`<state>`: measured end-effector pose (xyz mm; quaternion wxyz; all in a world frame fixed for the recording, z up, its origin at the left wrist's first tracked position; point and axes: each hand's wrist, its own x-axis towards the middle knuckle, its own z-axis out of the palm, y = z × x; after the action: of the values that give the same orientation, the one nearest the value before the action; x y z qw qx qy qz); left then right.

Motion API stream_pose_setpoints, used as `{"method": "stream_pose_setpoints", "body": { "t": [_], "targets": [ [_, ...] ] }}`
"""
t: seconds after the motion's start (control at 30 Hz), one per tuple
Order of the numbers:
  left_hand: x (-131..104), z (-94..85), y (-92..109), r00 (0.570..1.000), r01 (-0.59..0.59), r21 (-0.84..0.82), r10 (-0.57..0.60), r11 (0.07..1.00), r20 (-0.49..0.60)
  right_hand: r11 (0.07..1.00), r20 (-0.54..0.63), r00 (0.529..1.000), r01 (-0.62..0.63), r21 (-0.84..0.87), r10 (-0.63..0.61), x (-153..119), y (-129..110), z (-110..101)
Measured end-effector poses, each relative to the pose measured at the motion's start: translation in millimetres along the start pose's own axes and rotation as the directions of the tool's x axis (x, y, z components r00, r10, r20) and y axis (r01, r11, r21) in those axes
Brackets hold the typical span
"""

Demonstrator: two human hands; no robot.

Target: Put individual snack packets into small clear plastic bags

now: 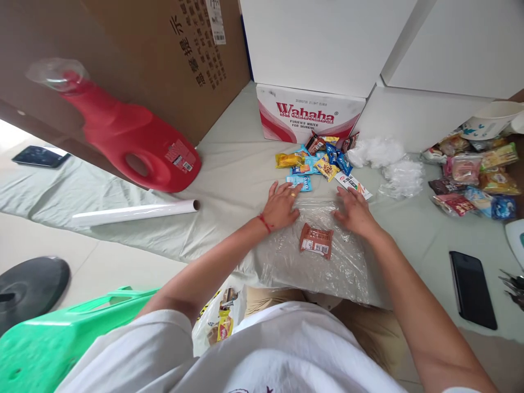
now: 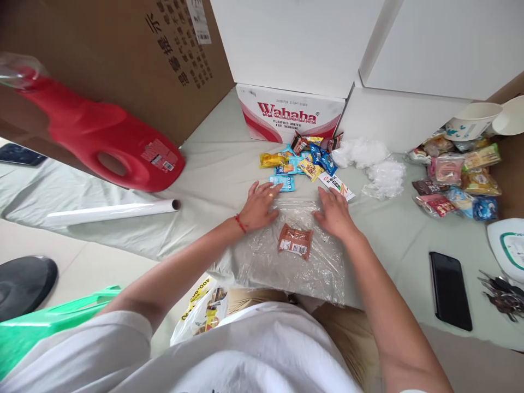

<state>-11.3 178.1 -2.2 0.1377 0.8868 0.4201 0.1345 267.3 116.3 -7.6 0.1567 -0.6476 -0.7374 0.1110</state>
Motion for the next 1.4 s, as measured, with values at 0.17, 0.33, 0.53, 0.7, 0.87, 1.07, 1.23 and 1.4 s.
{"method": "stream_pose_setpoints", "body": {
  "t": [0.17,0.33,0.53,0.7,0.87,1.07,1.23,1.4],
  "targets": [
    [26.8,-11.2,-15.3,0.981,-0.072,0.018,0.068,0.997,0.181,0.999,0.183,0.983,0.035,-0.041,-0.027,25.5,2.1,-11.5],
    [5.8,-36.3,-17.3,0.95,-0.261,-0.069,0.269,0.963,0.159,0.965,0.064,0.963,0.26,0.029,-0.262,-6.5,-21.3,-44.7],
    [-66.3,-35.9,-4.7,0.828,-0.554,0.055,0.544,0.831,0.134,0.905,0.053,0.91,0.414,-0.098,-0.411,-85.5,-36.6,-33.9],
    [-113.8,-18.7,-11.0,0.809,-0.563,-0.031,0.559,0.826,0.185,0.921,0.129,0.912,0.388,0.029,-0.389,-135.0,-32.7,-17.0],
    [-127.1,-32.1,-11.9,0.874,-0.465,-0.09,0.473,0.881,0.109,0.948,-0.025,0.957,0.289,0.133,-0.288,-177.7,-48.3,-14.7],
    [-99.4,-33.3,23.8,0.866,-0.495,-0.188,0.5,0.848,-0.019,0.939,-0.093,0.937,0.342,0.043,-0.337,-192.8,-78.1,19.0],
    [-85.4,-5.2,37.0,0.85,-0.466,-0.115,0.48,0.877,0.219,0.948,-0.157,0.95,0.289,0.131,-0.268,-175.9,-88.1,20.7],
    [-87.6,0.0,34.9,0.861,-0.447,-0.121,0.463,0.886,0.212,0.908,-0.14,0.969,0.24,0.345,-0.203,-137.8,-87.0,-6.9]
  ]
}}
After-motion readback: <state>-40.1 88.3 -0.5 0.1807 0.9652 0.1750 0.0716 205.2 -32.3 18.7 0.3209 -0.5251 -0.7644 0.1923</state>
